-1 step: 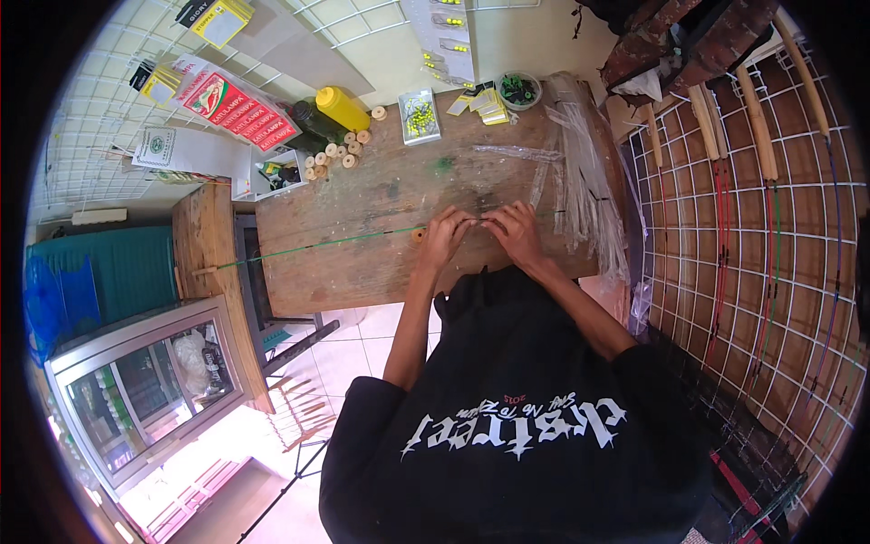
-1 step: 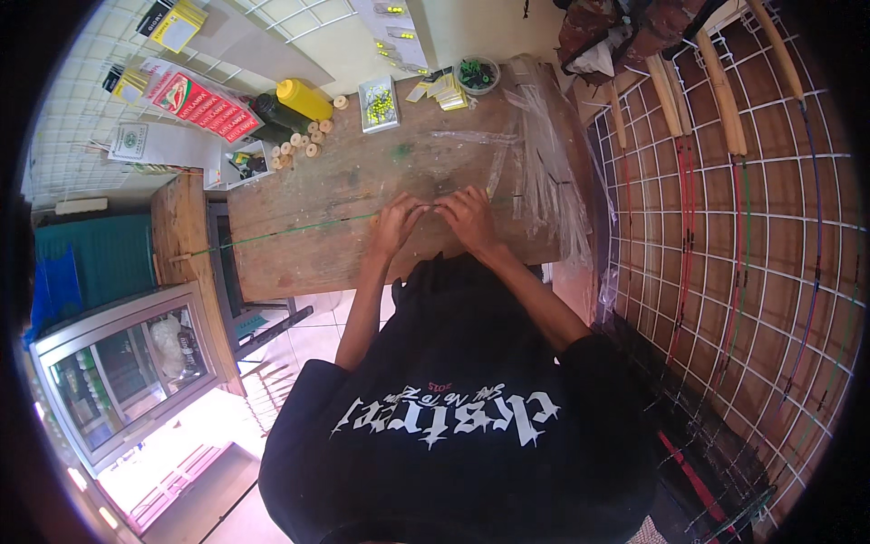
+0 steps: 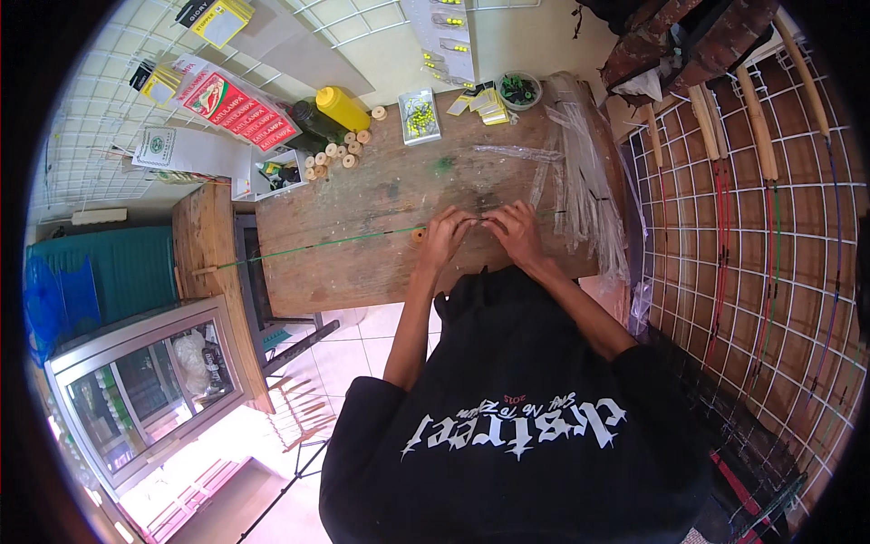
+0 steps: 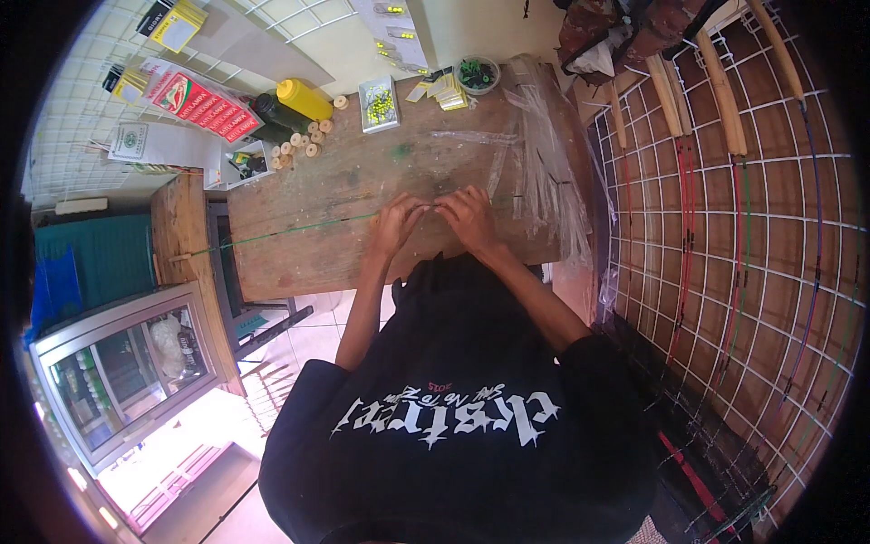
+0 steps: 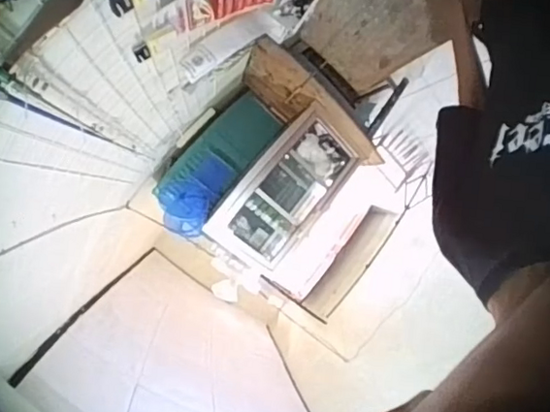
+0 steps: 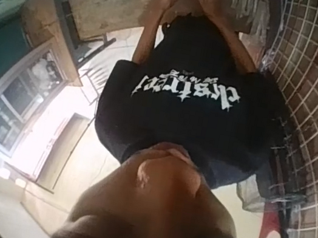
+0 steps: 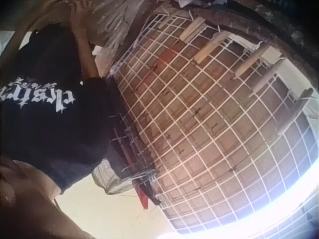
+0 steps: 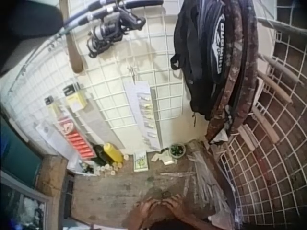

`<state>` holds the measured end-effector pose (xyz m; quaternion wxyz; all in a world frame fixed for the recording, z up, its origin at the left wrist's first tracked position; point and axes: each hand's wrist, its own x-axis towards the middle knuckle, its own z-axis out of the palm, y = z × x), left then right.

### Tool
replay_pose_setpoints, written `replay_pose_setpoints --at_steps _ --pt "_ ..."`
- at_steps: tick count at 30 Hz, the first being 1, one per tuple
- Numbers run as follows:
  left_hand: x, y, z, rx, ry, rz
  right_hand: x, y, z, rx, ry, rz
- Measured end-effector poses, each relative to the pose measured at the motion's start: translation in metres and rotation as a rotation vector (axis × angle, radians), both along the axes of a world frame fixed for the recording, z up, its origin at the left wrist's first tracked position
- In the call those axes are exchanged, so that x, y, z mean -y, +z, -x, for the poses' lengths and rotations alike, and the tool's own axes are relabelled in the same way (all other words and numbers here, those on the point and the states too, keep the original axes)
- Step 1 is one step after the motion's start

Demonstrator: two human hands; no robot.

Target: Assembling fishing tackle by threading a float and weights onto a fishing line on a workbench.

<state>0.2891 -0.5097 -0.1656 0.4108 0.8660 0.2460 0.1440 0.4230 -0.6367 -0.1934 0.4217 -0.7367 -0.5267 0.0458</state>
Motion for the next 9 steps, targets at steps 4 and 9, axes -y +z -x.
replay_pose_setpoints --at_steps 4,9 --pt "0.0015 0.0068 -0.0031 -0.046 0.029 0.098 -0.0007 0.0025 -0.0024 -0.061 0.001 0.017" --pt "0.006 0.0047 -0.0015 -0.026 0.111 0.136 -0.0016 0.0031 -0.0053 -0.118 0.018 0.04"
